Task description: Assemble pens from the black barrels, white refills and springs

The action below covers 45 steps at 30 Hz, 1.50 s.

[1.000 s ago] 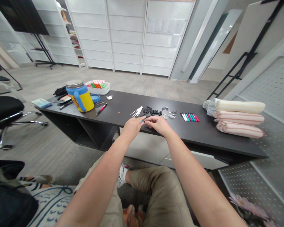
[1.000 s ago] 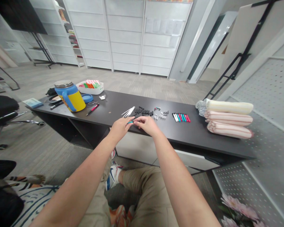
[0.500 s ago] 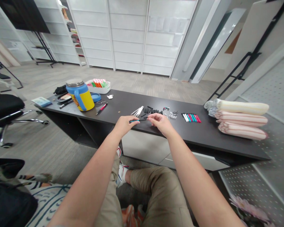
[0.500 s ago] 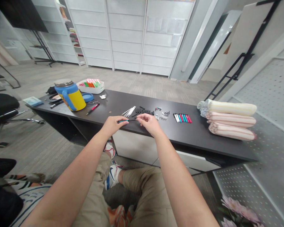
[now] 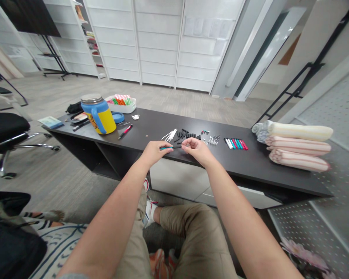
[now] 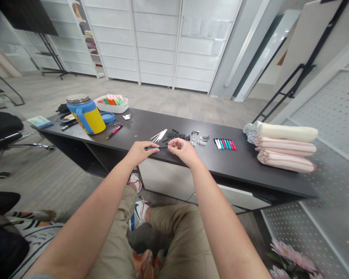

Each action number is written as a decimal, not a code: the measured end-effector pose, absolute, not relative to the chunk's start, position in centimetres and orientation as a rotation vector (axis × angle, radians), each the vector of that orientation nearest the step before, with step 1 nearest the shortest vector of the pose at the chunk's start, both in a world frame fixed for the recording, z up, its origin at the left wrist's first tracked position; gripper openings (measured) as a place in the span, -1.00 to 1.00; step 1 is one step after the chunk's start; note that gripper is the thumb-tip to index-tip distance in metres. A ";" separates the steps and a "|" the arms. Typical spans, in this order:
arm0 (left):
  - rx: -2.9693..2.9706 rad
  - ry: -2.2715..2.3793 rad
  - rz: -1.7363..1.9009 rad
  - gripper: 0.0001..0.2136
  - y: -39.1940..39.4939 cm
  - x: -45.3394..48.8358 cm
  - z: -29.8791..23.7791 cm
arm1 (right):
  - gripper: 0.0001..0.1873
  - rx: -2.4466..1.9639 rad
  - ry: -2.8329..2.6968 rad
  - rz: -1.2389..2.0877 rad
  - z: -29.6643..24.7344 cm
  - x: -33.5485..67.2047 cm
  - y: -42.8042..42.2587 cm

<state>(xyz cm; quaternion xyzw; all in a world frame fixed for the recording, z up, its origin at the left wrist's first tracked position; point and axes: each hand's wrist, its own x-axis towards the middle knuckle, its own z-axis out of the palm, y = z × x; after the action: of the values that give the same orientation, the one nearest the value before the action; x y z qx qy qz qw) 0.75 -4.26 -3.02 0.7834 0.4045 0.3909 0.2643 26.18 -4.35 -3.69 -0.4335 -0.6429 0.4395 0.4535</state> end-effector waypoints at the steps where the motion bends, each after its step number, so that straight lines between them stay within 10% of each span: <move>1: 2.104 1.095 1.061 -0.82 -4.3 0.9 -3.0 | -0.61 -1.054 -1.587 1.098 -3.6 26.2 -4.4; 45: 2.011 1.061 1.049 -0.79 -5.7 3.4 -2.7 | -0.68 -1.094 -1.662 1.116 -2.7 26.1 -5.2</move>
<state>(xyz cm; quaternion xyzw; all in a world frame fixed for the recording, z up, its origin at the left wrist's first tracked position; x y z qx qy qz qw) 3.37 -5.67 -2.72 0.7626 0.4025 0.3978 0.3135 26.14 -5.19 -2.75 -0.4359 -0.6621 0.4445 0.4172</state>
